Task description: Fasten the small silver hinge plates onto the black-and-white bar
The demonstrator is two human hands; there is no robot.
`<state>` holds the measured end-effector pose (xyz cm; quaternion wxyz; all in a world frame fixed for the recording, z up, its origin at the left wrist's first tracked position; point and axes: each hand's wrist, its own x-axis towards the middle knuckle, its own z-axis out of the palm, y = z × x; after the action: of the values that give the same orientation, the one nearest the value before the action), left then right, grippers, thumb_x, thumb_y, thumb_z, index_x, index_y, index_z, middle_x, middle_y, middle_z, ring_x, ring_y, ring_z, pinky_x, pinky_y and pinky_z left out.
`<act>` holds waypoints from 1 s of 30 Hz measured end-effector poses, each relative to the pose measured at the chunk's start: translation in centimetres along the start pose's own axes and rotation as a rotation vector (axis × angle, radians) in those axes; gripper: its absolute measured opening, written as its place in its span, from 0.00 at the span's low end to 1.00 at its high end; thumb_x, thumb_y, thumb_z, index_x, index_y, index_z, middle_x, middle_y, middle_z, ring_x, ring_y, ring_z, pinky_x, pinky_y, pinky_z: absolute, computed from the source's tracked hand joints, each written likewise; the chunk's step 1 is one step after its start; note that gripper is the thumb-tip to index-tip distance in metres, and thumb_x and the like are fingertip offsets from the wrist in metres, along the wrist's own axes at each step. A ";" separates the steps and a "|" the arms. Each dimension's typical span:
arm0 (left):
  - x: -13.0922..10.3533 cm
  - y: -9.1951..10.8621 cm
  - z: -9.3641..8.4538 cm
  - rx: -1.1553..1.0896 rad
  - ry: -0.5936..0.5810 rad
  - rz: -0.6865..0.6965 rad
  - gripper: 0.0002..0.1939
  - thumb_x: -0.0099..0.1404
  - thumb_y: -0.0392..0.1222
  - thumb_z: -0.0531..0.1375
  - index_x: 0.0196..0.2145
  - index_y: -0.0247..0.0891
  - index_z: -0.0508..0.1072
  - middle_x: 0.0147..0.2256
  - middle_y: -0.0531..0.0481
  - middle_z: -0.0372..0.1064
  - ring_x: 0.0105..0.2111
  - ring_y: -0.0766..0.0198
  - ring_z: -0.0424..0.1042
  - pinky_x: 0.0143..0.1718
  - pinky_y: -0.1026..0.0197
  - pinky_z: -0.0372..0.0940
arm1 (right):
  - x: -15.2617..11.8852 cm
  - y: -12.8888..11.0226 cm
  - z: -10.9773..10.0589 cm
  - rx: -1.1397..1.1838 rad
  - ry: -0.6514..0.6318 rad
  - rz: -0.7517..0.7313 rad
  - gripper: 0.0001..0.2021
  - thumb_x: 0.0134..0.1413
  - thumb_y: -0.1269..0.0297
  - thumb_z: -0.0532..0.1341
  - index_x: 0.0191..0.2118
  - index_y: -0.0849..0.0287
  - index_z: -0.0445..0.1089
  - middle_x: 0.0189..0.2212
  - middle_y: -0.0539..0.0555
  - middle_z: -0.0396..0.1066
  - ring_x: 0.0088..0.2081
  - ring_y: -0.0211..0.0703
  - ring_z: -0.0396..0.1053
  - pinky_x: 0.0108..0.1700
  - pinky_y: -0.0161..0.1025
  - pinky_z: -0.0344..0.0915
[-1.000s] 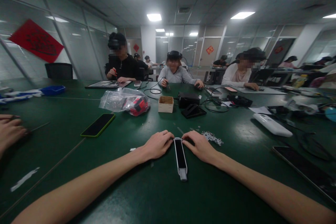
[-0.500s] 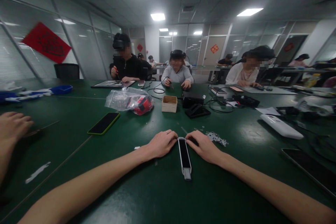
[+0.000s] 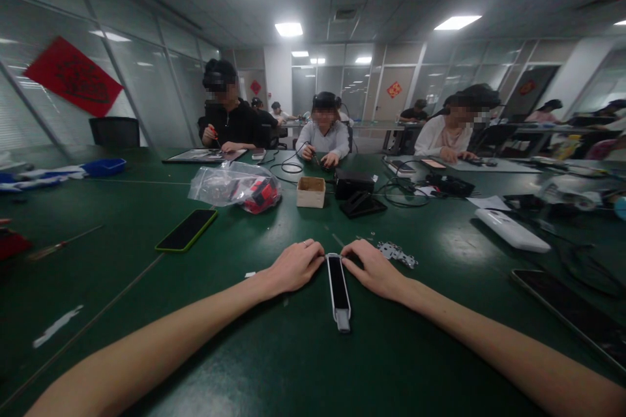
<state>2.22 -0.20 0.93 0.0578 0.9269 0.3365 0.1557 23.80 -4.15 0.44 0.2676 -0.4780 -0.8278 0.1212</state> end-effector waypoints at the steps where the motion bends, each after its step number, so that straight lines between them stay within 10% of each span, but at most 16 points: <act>1: 0.0 0.0 0.0 0.002 0.001 -0.003 0.06 0.69 0.39 0.50 0.40 0.37 0.65 0.37 0.49 0.67 0.36 0.61 0.68 0.35 0.62 0.62 | 0.0 0.1 -0.1 -0.015 -0.010 -0.009 0.10 0.60 0.61 0.54 0.40 0.60 0.69 0.38 0.57 0.70 0.40 0.45 0.66 0.44 0.44 0.64; 13: 0.0 -0.2 -0.1 -0.036 0.014 0.007 0.06 0.69 0.40 0.50 0.39 0.38 0.65 0.36 0.49 0.66 0.33 0.62 0.67 0.33 0.62 0.61 | 1.3 7.5 -10.1 -0.493 -0.385 0.211 0.08 0.53 0.66 0.57 0.36 0.58 0.73 0.34 0.56 0.74 0.36 0.45 0.71 0.36 0.36 0.62; 30: -0.1 0.0 -0.2 -0.031 0.012 -0.002 0.06 0.68 0.40 0.51 0.39 0.38 0.66 0.36 0.49 0.66 0.34 0.62 0.67 0.34 0.62 0.61 | 1.3 9.5 -8.9 -0.369 -0.433 0.315 0.07 0.49 0.67 0.58 0.33 0.59 0.73 0.32 0.54 0.75 0.34 0.42 0.71 0.33 0.33 0.61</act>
<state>2.02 -0.26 1.08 0.0704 0.9246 0.3353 0.1666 35.18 1.37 3.86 -0.0278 -0.6039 -0.7892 0.1076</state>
